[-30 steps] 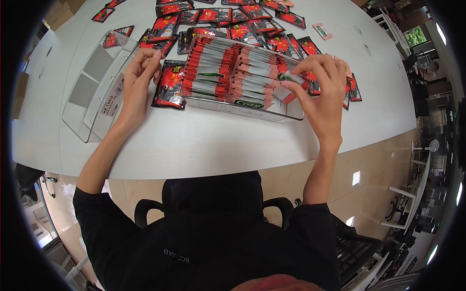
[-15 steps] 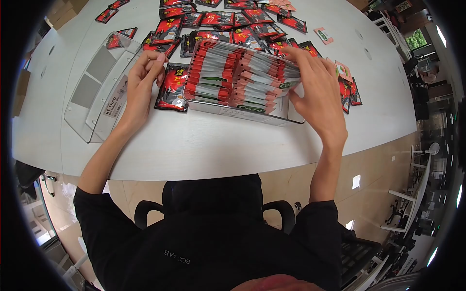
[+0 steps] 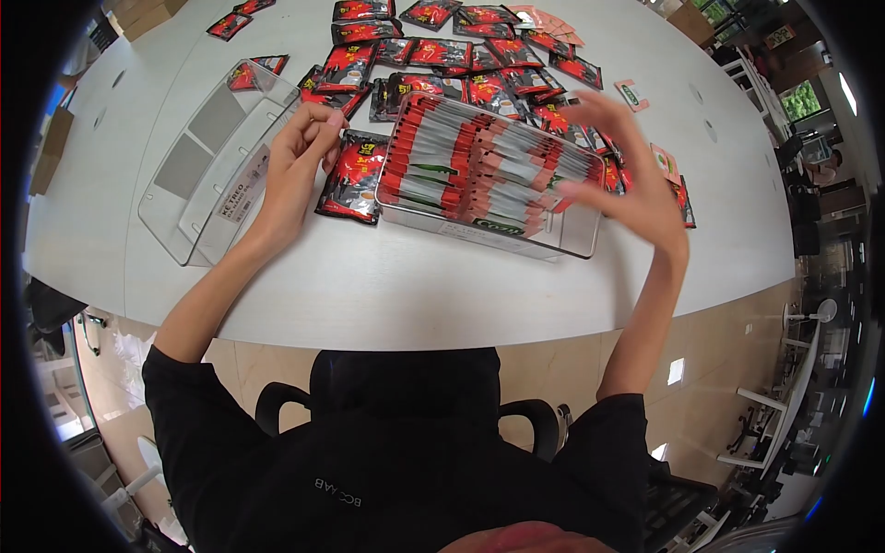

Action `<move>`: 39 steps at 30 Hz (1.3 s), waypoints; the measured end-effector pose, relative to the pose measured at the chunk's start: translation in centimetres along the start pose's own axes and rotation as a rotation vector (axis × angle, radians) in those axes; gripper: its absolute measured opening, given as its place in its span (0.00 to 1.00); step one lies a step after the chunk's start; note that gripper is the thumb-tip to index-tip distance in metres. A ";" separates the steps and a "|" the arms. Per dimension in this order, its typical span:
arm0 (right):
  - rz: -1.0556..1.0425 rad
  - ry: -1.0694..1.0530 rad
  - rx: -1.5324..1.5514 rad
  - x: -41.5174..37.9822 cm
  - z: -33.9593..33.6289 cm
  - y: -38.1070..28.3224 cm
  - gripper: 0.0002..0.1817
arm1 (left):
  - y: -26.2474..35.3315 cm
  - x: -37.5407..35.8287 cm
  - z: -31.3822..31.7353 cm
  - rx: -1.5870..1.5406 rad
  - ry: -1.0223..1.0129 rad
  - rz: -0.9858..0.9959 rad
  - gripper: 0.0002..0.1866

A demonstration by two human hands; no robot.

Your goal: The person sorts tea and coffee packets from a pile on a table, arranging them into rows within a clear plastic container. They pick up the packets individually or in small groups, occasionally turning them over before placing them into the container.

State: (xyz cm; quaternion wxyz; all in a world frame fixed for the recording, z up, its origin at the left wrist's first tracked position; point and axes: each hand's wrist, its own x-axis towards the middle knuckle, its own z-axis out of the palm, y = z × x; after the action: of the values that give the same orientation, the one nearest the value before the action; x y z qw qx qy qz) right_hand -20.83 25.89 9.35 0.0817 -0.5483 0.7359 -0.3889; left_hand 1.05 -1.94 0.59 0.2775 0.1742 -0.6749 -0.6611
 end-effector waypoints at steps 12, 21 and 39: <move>0.342 0.479 -0.348 -1.2 -5.5 11.5 0.17 | 0.1 -0.1 -0.2 0.029 0.006 -0.035 0.09; 0.541 0.312 -0.405 -5.0 -7.9 13.9 0.26 | 0.1 -0.1 0.0 0.017 0.036 -0.031 0.09; 0.448 0.344 -0.439 -3.1 -5.3 12.5 0.32 | 0.3 -0.1 0.1 0.045 0.045 -0.037 0.10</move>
State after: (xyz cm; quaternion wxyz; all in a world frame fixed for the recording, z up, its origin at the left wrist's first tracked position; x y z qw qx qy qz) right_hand -31.78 32.35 3.73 -0.0800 -0.3043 0.9067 -0.2807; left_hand 1.12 -1.79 0.87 0.2763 0.2077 -0.6800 -0.6466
